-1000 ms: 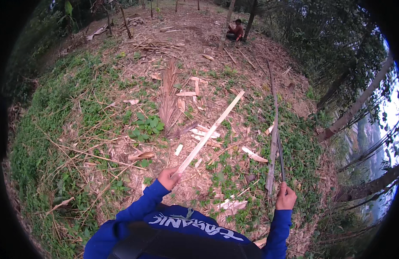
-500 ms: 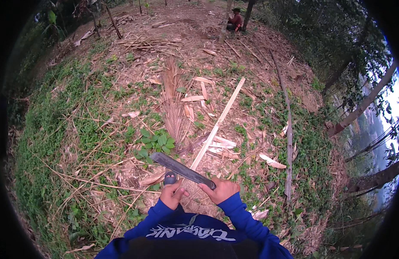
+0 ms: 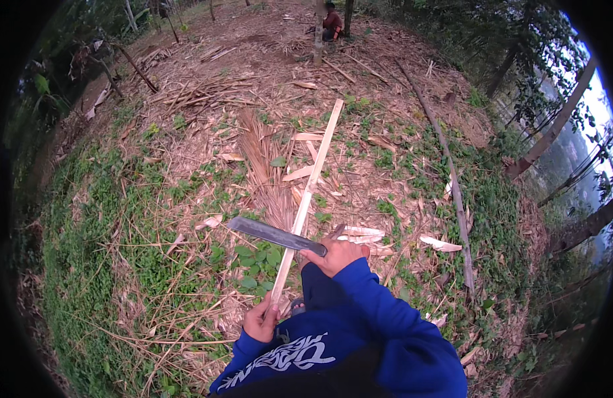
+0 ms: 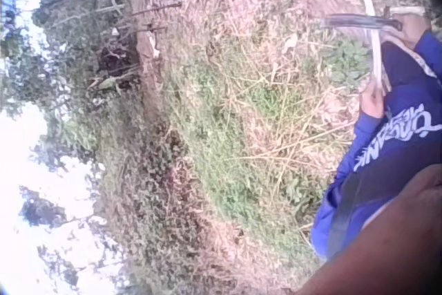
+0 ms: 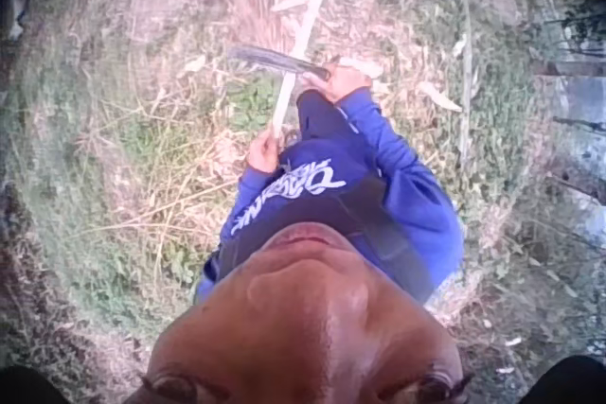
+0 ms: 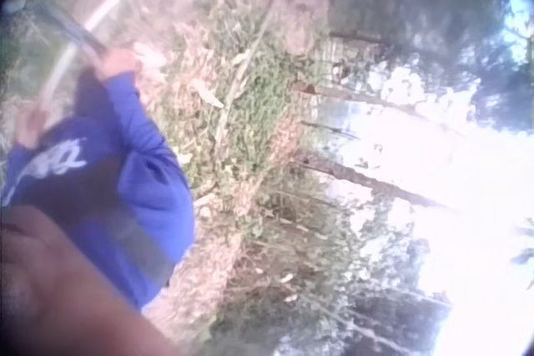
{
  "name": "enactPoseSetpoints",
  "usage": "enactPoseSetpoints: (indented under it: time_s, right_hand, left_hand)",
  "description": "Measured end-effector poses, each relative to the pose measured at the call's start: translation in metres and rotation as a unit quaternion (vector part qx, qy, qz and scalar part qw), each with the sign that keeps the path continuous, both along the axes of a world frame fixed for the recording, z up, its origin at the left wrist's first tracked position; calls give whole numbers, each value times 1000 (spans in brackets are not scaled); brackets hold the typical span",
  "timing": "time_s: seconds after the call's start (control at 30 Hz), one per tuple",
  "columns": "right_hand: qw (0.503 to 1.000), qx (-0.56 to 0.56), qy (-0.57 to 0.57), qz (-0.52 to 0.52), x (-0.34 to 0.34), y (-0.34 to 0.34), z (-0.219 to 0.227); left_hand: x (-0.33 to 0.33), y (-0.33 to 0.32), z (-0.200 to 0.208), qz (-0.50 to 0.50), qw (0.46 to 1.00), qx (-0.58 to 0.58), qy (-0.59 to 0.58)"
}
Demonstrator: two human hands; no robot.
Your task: The person uses a machete to split a long bamboo stalk into thin strips. They repeatedly strike the bamboo to separate it into smaller pieces and then arrange the resulting strips on the ground.
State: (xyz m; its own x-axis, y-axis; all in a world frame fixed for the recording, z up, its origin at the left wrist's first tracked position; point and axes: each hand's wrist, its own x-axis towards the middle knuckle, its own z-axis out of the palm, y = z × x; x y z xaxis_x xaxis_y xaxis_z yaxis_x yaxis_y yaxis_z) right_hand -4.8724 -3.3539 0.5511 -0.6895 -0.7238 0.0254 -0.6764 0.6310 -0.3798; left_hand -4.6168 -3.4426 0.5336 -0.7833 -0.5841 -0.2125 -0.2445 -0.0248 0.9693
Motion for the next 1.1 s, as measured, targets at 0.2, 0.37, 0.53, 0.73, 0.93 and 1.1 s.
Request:
enactPoseSetpoints:
  time_s: [0.2, 0.37, 0.53, 0.73, 0.93, 1.1]
  right_hand:
    - [987, 54, -69, -132, -176, -91, -18]
    - [985, 77, -49, -146, -297, -158, -74]
    - [991, 72, -70, -92, -385, -244, -60]
    - [986, 96, -36, -130, -518, -293, -19]
    - [908, 1, -28, -419, -723, -283, -34]
    - [892, -146, -130, -407, -789, -341, -86]
  left_hand:
    - [-54, -96, -21, -57, 997, -27, -53]
    - [-178, -176, -66, -44, 995, 28, -90]
    - [-327, -282, -72, -46, 994, -20, -100]
    - [-436, -372, -21, -89, 984, -120, -93]
    - [-497, -469, -15, -81, 990, -59, -95]
    - [-629, -567, -36, -71, 994, 10, -77]
